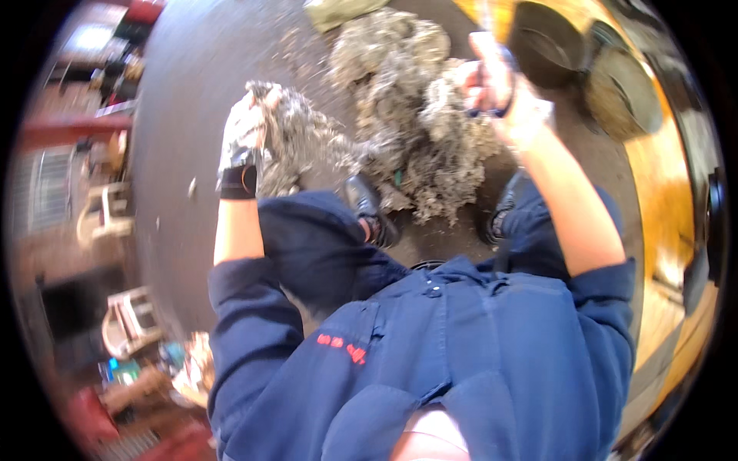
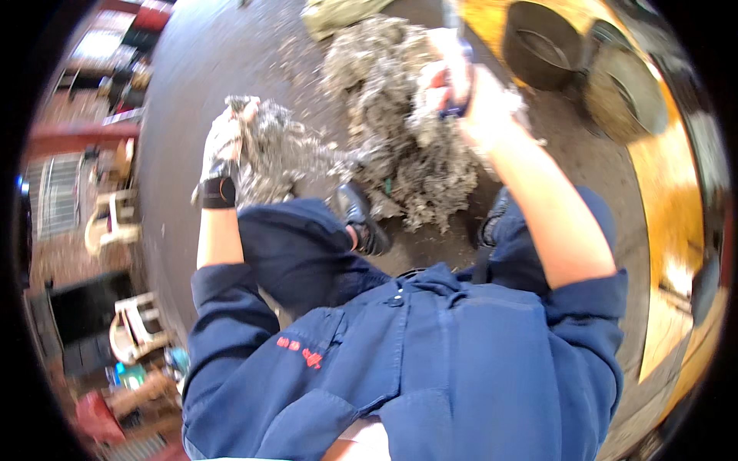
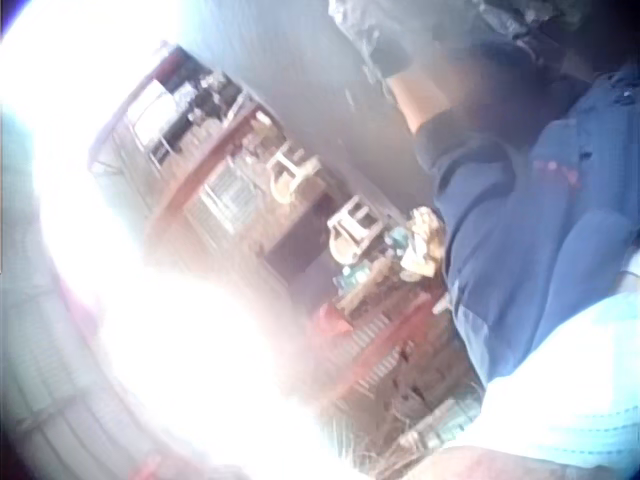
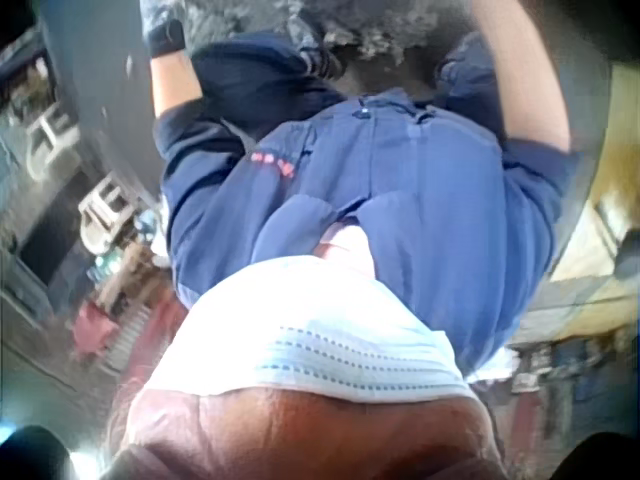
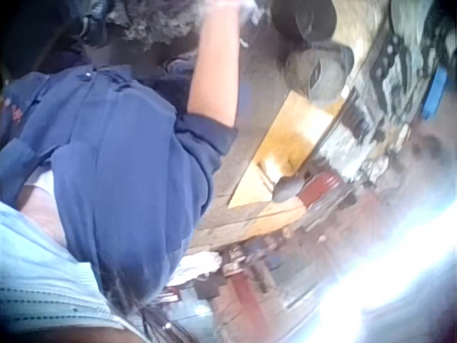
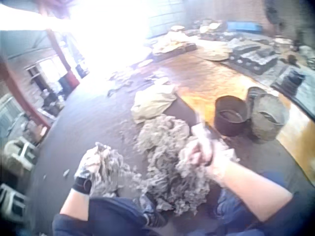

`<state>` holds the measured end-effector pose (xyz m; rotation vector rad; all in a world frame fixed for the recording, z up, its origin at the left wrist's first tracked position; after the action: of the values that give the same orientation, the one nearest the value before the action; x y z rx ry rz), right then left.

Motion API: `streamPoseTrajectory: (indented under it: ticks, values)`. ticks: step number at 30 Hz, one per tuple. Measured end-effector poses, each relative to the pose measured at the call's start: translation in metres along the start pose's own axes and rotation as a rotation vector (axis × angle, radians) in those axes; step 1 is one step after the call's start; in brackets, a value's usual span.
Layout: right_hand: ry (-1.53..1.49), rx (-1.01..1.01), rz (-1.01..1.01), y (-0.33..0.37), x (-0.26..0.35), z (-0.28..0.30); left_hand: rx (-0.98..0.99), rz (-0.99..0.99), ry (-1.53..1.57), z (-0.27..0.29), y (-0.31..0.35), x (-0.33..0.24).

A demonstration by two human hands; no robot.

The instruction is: The person sits cross-legged on the floor and uses shears to cut a large mass of gray fibrous material into smaller pieces. The person repeatedly lifts sections of the material, snips them with the shears, and drops the cut pieces back onto the pile.

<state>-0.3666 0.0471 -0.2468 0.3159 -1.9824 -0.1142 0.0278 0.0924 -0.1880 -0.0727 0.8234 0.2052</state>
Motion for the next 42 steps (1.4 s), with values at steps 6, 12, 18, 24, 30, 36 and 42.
streamPoseTrajectory:
  ticks: [6,12,18,24,30,36,42]
  values:
    - [-0.052,-0.09,0.065,-0.007,0.028,0.002,-0.393,0.212,0.079,0.129,0.038,0.047]
    - [-0.113,-0.011,0.094,-0.006,0.042,0.002,-0.134,0.161,-0.408,0.262,0.051,0.259]
    - [0.259,-0.009,0.268,0.027,0.089,-0.008,-0.161,0.354,-0.328,0.136,0.013,0.146]
    - [0.425,-0.199,0.327,0.038,0.107,0.007,0.351,-0.344,-0.34,-0.036,-0.101,0.107]
    - [-0.073,-0.158,0.281,0.029,0.094,0.036,0.609,0.117,-0.524,-0.251,-0.082,0.153]
    - [-0.016,-0.103,0.209,0.037,0.093,0.039,0.489,0.398,-0.496,-0.33,-0.025,0.199]
    - [0.05,-0.214,0.169,0.038,0.092,0.043,0.458,0.29,-0.473,-0.372,-0.023,0.166]
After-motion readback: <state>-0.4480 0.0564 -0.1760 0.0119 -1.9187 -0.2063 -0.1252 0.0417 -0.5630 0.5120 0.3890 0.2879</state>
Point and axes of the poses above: each hand's wrist, its own y-axis away from the middle knuckle, its own z-axis out of the back of the hand, x = y × z, the point moved 1 cm from there along -y, towards the middle knuckle, and after that the axes turned 2 degrees about z, right-handed, at the moved point
